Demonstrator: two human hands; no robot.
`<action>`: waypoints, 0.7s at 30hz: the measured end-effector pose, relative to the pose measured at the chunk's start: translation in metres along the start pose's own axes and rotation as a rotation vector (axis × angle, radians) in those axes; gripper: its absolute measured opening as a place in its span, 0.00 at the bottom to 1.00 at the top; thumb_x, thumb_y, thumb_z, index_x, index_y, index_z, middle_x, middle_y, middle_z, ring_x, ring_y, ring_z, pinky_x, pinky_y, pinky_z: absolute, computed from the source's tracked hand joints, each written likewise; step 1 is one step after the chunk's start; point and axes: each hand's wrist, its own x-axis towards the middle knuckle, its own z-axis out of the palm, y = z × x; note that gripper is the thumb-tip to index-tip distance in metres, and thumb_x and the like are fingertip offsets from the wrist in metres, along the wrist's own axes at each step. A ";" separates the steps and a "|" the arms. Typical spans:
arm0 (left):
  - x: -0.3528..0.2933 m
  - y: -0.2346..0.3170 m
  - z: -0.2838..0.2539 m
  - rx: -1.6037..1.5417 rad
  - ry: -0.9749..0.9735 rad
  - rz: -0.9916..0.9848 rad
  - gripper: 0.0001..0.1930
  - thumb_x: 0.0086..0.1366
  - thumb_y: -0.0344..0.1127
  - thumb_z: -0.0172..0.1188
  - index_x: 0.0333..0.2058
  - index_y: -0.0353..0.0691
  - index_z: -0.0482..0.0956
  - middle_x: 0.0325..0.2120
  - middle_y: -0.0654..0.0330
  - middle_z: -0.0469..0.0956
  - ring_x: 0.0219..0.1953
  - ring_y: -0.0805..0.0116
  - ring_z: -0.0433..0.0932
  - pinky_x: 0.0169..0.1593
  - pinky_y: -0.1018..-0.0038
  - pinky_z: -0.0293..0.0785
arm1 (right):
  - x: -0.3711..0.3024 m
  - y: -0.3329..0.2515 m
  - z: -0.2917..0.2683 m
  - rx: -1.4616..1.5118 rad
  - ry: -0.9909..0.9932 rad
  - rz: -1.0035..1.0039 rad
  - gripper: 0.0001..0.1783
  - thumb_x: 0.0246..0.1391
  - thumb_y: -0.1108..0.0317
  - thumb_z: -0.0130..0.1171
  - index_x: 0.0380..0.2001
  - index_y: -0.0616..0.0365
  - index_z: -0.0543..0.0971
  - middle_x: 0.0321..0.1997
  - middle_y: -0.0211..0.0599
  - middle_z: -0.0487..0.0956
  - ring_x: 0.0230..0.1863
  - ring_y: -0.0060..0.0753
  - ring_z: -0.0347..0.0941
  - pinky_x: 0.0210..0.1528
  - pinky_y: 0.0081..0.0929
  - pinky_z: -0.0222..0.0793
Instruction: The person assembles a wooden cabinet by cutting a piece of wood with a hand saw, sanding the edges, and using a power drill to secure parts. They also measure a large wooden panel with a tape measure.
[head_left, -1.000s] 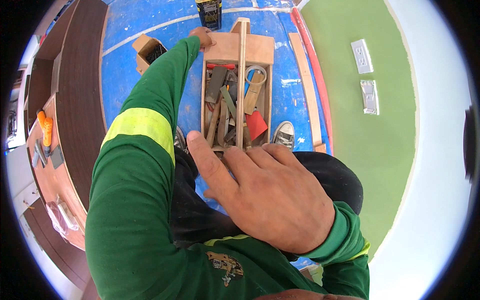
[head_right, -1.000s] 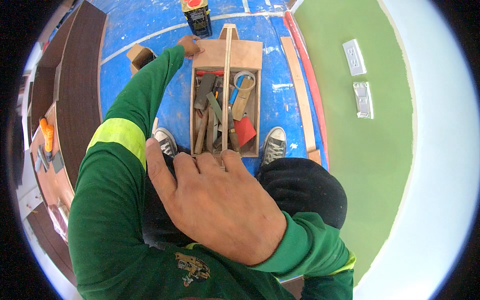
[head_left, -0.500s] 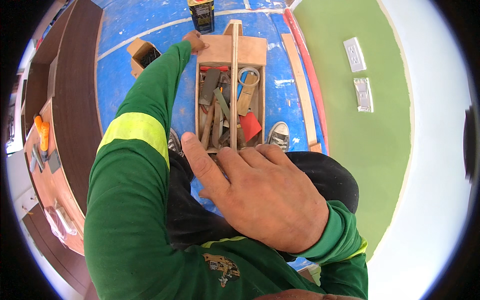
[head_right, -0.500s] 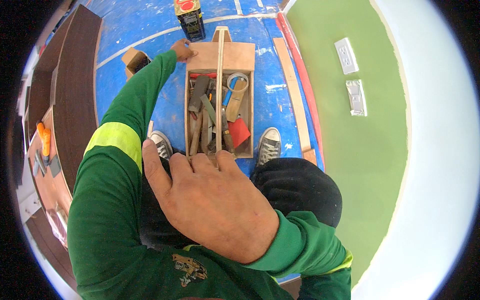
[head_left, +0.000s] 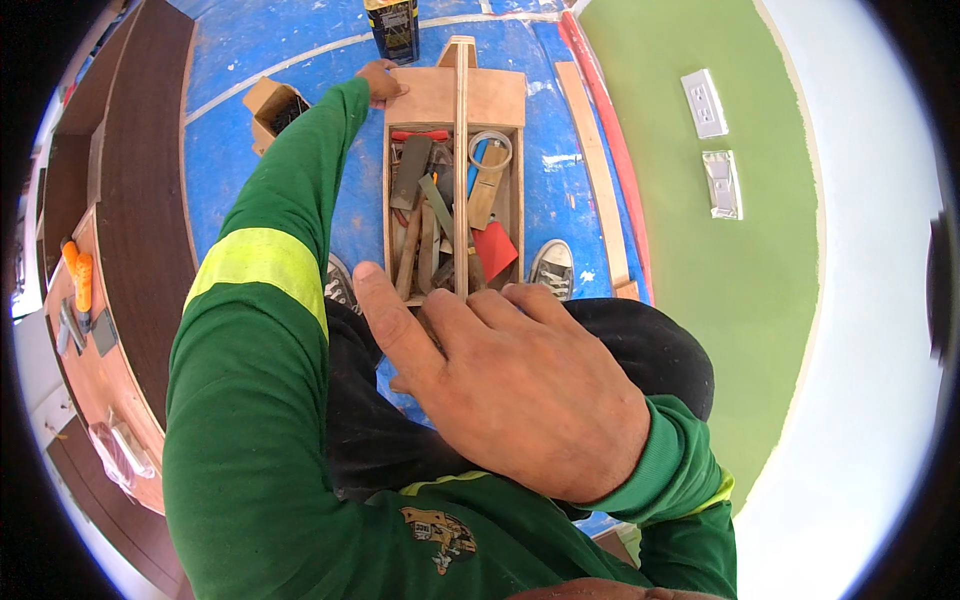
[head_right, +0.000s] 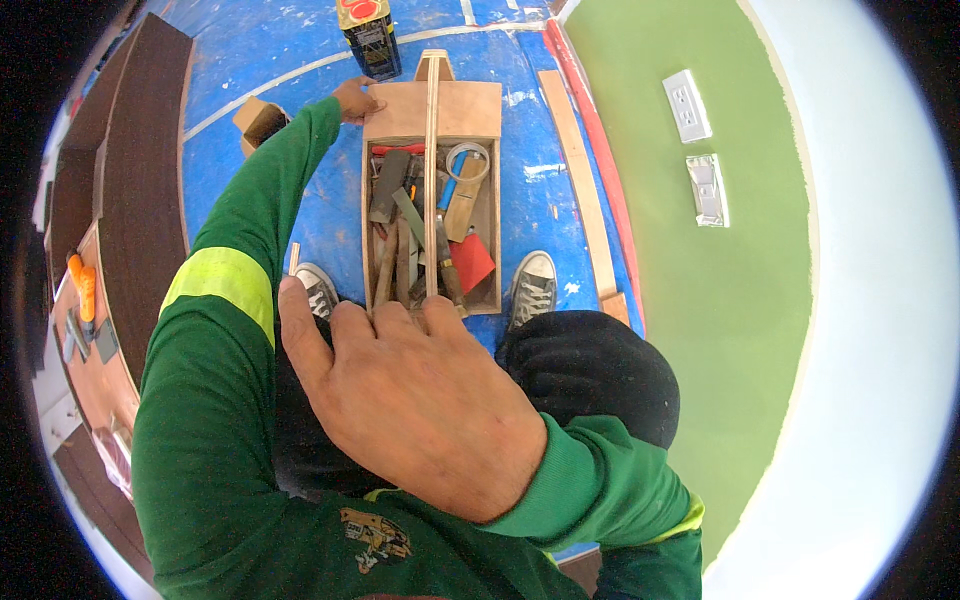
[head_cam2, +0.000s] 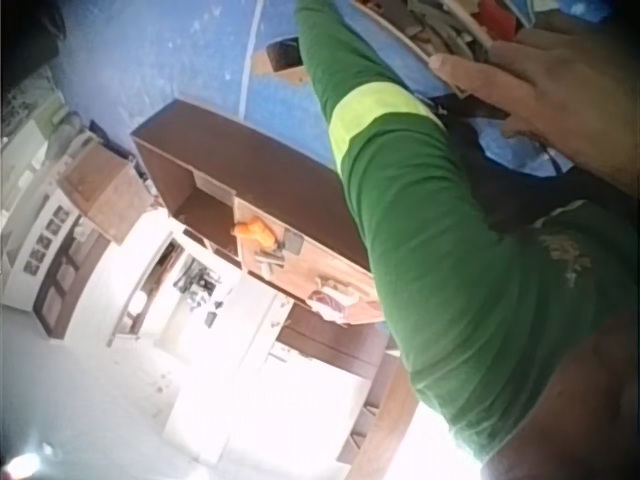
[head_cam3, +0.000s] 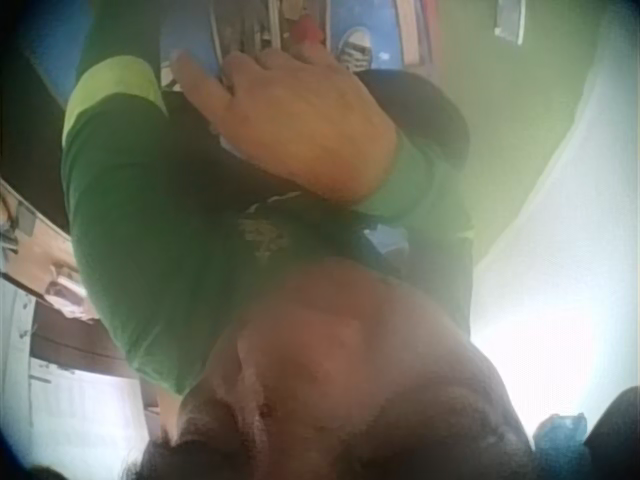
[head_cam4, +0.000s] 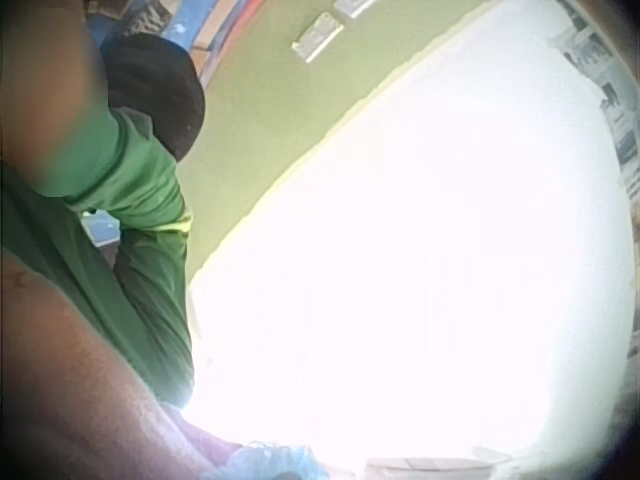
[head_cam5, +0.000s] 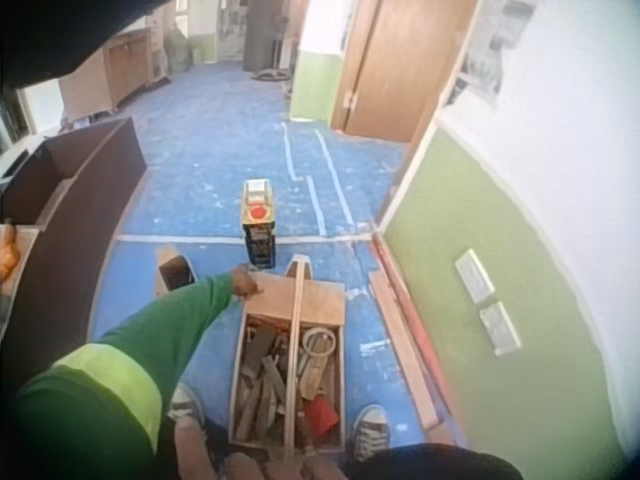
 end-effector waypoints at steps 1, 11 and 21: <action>0.003 -0.003 -0.002 -0.017 -0.002 -0.003 0.34 0.60 0.35 0.81 0.64 0.49 0.76 0.47 0.59 0.87 0.42 0.64 0.88 0.40 0.62 0.90 | 0.001 -0.001 -0.002 -0.004 -0.011 -0.001 0.27 0.64 0.66 0.54 0.65 0.61 0.76 0.36 0.32 0.82 0.37 0.32 0.82 0.39 0.33 0.72; -0.011 0.033 0.000 1.100 0.230 0.394 0.59 0.45 0.64 0.84 0.73 0.49 0.66 0.67 0.44 0.69 0.70 0.43 0.69 0.65 0.44 0.75 | 0.002 0.001 0.002 0.008 0.025 -0.004 0.27 0.63 0.66 0.55 0.64 0.62 0.77 0.36 0.32 0.83 0.36 0.32 0.82 0.38 0.33 0.72; -0.048 0.043 0.054 1.293 0.060 0.498 0.77 0.30 0.61 0.88 0.75 0.35 0.52 0.62 0.46 0.69 0.68 0.41 0.69 0.68 0.48 0.69 | -0.006 0.006 0.001 -0.038 0.063 0.009 0.26 0.62 0.66 0.56 0.62 0.64 0.78 0.36 0.34 0.83 0.33 0.31 0.82 0.34 0.32 0.69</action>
